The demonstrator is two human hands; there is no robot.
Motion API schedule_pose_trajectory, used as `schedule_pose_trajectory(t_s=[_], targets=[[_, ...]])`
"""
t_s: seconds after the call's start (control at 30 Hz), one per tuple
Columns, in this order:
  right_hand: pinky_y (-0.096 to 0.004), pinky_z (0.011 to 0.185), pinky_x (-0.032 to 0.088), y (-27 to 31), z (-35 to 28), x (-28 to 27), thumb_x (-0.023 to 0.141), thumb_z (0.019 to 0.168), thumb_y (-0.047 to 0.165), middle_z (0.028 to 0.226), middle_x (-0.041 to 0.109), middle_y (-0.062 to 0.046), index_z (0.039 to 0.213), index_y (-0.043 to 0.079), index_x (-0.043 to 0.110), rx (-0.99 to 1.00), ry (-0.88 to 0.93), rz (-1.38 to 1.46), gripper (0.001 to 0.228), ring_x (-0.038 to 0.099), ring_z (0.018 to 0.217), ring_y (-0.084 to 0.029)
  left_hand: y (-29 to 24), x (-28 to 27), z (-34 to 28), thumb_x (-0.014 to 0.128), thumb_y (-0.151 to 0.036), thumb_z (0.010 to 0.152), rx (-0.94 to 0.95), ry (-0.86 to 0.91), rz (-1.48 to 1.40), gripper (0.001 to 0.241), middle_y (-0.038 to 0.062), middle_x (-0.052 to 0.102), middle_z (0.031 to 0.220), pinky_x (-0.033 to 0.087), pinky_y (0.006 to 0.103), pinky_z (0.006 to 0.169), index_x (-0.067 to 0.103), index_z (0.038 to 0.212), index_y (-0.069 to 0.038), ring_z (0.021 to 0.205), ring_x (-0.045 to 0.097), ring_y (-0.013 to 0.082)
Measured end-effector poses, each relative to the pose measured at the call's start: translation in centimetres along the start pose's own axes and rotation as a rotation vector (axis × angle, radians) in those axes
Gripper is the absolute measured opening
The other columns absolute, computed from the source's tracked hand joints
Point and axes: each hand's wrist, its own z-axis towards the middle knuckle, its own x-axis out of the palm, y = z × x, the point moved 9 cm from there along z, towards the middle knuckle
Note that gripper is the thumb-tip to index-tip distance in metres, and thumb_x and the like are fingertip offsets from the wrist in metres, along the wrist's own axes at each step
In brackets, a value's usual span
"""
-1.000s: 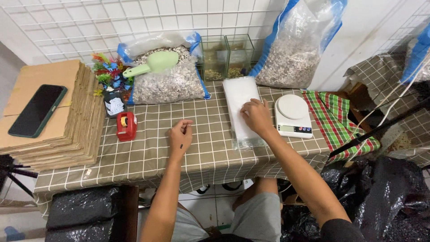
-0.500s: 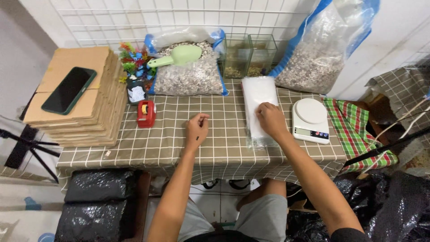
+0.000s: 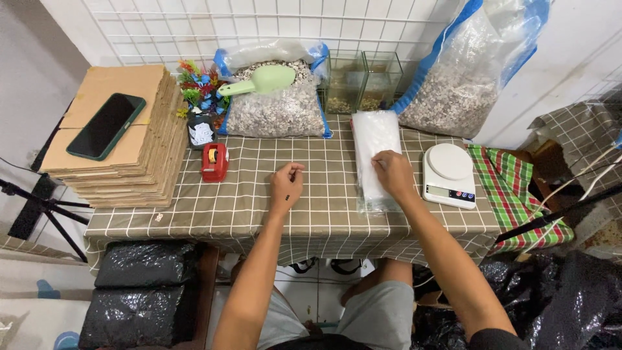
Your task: The person scoops small white stones from a large bag into a plastic bag, weighs it on a digital scale, and folds the top over. Then the person takes a flat cardboard sheet and folds it into a small rectangular box.
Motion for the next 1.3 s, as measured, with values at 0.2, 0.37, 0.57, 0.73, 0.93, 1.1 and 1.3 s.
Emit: schedule_pose_trajectory(t_s=[0.2,0.37,0.57,0.73,0.93,1.1,1.3], targets=[[-0.040,0.095,0.046,4.6,0.4,-7.8,0.072,0.089,0.005,0.096,0.073,-0.003,0.097,0.015,0.072,-0.101,-0.249,-0.086,0.013,0.070,0.099,-0.025,0.7,0.7,0.1,0.061,-0.001,0.089,0.013,0.013,-0.002,0.016,0.012,0.072,0.071,0.049,0.0309,0.054,0.075,0.093,-0.007,0.053,0.061,0.0200],[-0.038,0.090,0.047,7.1,-0.9,-13.4,0.057,0.100,0.008,0.096,0.064,-0.006,0.104,0.012,0.059,-0.077,-0.400,0.443,0.006,0.061,0.092,-0.024,0.7,1.5,0.3,0.066,-0.013,0.091,-0.096,0.205,0.055,0.022,0.012,0.077,0.091,0.056,0.0363,0.067,0.075,0.110,-0.012,0.074,0.072,0.0254],[-0.057,0.094,0.053,15.2,-2.1,-9.6,0.043,0.106,0.033,0.114,0.073,-0.025,0.106,0.007,0.061,0.301,0.103,1.598,0.031,0.071,0.108,-0.036,-8.6,1.5,-1.2,0.065,-0.051,0.093,-0.196,0.575,-0.332,0.082,0.040,0.053,0.139,0.042,0.0613,0.108,0.044,0.149,0.004,0.132,0.050,0.0539],[-0.038,0.072,0.058,24.9,-4.6,-11.3,0.061,0.094,0.022,0.075,0.072,-0.004,0.077,0.017,0.062,0.629,0.420,2.129,0.018,0.070,0.065,-0.021,-11.0,0.4,-1.8,0.076,-0.053,0.088,-0.108,0.477,-0.623,0.076,0.019,0.066,0.124,0.049,0.0499,0.100,0.058,0.141,0.000,0.116,0.062,0.0289],[-0.056,0.109,0.045,18.9,-6.4,-2.6,0.048,0.096,0.067,0.141,0.062,-0.020,0.139,0.010,0.060,0.815,0.403,1.937,0.073,0.061,0.127,-0.039,-9.3,-7.2,-1.1,0.082,-0.021,0.086,-0.156,-0.215,-0.486,0.024,0.008,0.068,0.075,0.054,0.0350,0.066,0.075,0.091,0.002,0.072,0.058,0.0152],[-0.063,0.104,0.051,16.8,-7.5,0.3,0.055,0.091,0.060,0.135,0.065,-0.020,0.142,0.015,0.052,0.332,0.484,1.740,0.068,0.064,0.123,-0.043,-8.9,-9.8,-1.7,0.083,-0.023,0.085,-0.226,-0.412,-0.413,0.031,0.016,0.073,0.082,0.055,0.0390,0.071,0.074,0.091,0.006,0.079,0.058,0.0148],[-0.021,0.054,0.048,9.5,-8.0,2.6,0.066,0.103,0.018,0.058,0.059,-0.001,0.082,0.004,0.077,0.406,0.123,1.239,0.027,0.054,0.053,-0.009,-4.1,-10.2,-2.9,0.075,-0.024,0.095,-0.230,-0.489,-0.473,0.027,0.013,0.073,0.101,0.053,0.0387,0.089,0.074,0.105,0.002,0.096,0.059,0.0155]])
